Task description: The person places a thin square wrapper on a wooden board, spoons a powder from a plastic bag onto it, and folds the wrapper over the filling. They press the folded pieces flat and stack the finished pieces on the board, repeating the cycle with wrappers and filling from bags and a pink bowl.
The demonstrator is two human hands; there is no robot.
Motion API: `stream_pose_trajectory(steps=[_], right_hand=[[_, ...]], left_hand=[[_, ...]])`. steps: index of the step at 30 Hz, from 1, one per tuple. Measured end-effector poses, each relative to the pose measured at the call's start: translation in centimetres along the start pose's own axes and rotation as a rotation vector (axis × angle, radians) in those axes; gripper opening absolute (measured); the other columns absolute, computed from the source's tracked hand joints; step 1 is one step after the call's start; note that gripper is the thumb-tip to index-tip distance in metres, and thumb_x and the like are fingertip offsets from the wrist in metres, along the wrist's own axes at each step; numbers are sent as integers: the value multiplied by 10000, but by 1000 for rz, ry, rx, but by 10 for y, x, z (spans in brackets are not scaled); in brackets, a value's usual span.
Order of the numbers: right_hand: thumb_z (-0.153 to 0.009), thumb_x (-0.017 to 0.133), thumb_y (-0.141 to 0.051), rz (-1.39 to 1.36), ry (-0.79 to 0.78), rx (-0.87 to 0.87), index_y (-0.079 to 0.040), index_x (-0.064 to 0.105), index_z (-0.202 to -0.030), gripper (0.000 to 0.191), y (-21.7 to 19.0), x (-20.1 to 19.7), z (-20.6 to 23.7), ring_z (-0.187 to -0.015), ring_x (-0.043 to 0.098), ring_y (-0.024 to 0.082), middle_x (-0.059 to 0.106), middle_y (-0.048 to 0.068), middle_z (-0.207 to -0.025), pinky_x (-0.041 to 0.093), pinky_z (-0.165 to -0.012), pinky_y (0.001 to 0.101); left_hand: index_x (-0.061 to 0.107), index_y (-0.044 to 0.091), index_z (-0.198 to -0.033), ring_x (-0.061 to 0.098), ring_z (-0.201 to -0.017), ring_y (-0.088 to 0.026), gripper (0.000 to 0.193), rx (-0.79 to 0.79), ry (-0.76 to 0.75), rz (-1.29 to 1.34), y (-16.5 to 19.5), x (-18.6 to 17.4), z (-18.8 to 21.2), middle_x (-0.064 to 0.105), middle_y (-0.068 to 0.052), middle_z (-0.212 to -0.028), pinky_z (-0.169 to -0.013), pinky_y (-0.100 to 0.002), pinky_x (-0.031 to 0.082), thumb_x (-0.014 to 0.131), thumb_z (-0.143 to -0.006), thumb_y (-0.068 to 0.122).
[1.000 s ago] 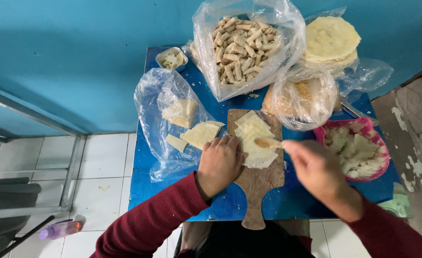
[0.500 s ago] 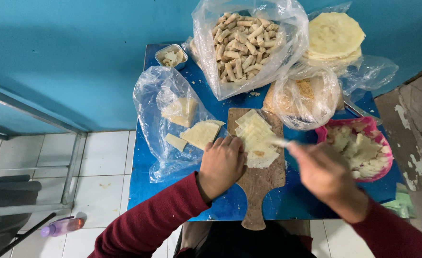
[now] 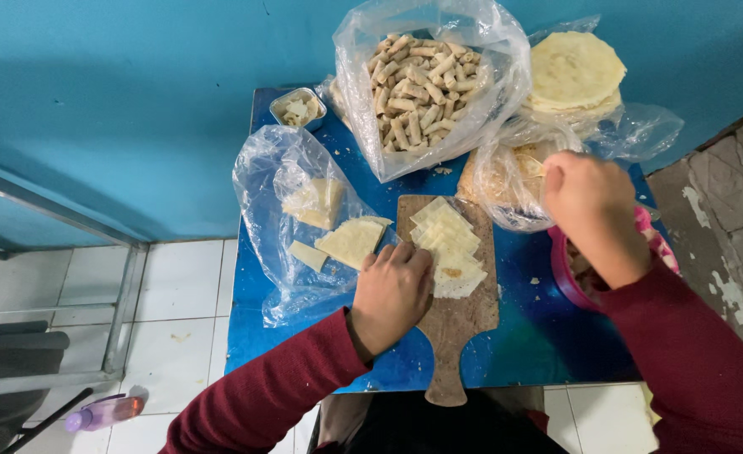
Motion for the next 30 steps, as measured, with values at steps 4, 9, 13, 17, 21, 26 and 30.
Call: stream_pose_trajectory(steps=[4,9,13,17,21,26,30], right_hand=[[-1022,676,-156,-122,38,56,-121,797,-1014,126,29,0,0,-778,715,356,726,167,-861,569,-718,436],[-1059,683,-116,-283,92,62,-59,784,-1059,116,38,-26,9,-884,745,257,747,148,-926,568,-786,349],[-1089,681,-124,-476,-42,325,-60,774,-1117,117,44,-34,30,-676,661,159,738,110,-832,465,-610,313],[-1020,665,-106,-600,-153,321,-99,762,-1155,166,16,-27,59,-689,664,114,752,45,-860,491,-581,284],[-952,672,-110,-638,-268,215,-118,768,-1110,185,-24,-10,85,-619,695,94,765,33,-797,535,-487,278],[-917,697,-53,-516,-81,-167,-56,726,-1051,137,-77,-31,99,-697,649,220,693,85,-810,508,-623,349],[-893,675,-4,-460,-73,-305,-37,704,-1075,187,-91,-39,99,-759,618,269,641,90,-796,505,-685,383]], left_hand=[[625,70,-968,658,-895,-315,116,-12,-9,16,-2,2,0,678,-109,-941,-755,-456,478,637,-927,178],[600,65,-982,678,-889,-314,127,-54,-42,71,-6,5,0,693,-110,-920,-759,-462,487,622,-936,181],[589,68,-1036,684,-892,-318,156,-115,-83,152,-11,8,1,705,-115,-938,-751,-474,494,625,-951,194],[577,65,-1080,684,-926,-336,232,-107,-79,189,-10,8,1,706,-128,-963,-761,-482,500,644,-880,163],[569,63,-1093,682,-936,-345,248,-111,-87,215,-10,10,1,705,-135,-970,-783,-485,503,644,-872,146],[559,59,-1094,674,-925,-354,251,-123,-93,222,-10,11,1,698,-144,-961,-773,-489,502,652,-880,154],[554,63,-1090,676,-915,-349,241,-136,-94,215,-11,13,0,697,-142,-955,-766,-488,500,654,-892,160]])
Point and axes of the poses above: each hand's wrist, its own z-axis away from the middle knuckle, its own x-axis out of the palm, y = z × x, the point moved 9 cm from there along -z, towards the middle knuckle
